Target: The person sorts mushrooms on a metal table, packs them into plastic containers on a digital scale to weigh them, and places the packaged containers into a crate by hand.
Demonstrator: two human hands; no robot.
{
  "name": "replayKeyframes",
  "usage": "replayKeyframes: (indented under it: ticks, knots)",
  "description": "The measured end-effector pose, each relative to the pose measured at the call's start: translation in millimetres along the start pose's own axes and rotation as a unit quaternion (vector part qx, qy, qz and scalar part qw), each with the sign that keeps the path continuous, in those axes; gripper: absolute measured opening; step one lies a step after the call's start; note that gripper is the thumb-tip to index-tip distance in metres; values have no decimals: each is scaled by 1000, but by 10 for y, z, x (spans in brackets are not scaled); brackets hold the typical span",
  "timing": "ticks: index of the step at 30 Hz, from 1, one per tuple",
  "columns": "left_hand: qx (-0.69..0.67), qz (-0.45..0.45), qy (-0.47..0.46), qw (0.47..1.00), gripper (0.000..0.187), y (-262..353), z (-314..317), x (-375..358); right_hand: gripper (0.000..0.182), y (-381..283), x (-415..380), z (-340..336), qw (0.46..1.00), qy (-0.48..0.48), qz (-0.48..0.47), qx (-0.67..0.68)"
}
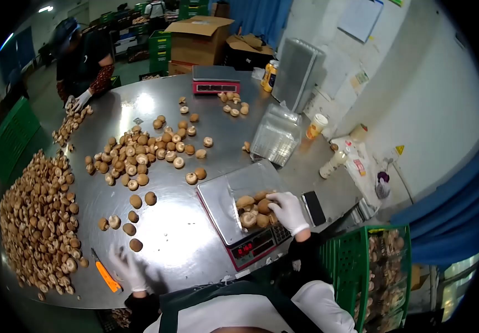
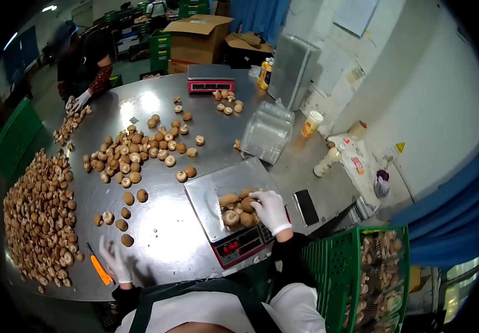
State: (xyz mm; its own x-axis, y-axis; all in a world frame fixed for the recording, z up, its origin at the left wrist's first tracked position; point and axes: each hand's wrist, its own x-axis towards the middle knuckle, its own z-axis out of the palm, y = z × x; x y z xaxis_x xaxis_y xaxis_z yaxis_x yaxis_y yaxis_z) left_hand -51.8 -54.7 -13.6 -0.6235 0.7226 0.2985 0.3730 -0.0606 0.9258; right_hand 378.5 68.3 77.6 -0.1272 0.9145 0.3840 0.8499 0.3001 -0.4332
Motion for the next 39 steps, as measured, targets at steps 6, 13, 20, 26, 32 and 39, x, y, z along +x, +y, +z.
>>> replayKeyframes:
  ticks: [6,13,20,26,32,39]
  knots:
    - [-101,-14,-230,968,57,446,917,-346,23,238,108,-146,989,124,-57,51]
    - [-110,-87,-369,919,64,799,1355,-451,20,951,164,-316,959,162,87,216]
    - [-158,-258,-530,792,47,1087,1745,-552,32,1243,627,300,906,33,171,387]
    - [-205,-314,-496,783,15,1045,2030,-664,44,1138,779,471,855,-57,187,480]
    - [-309,-373,-428,763,18,959,1865,-526,36,1011,162,-109,794,-179,132,565]
    - [-258,-321,-477,776,26,752,1936,-503,26,713,-548,63,791,-165,313,499]
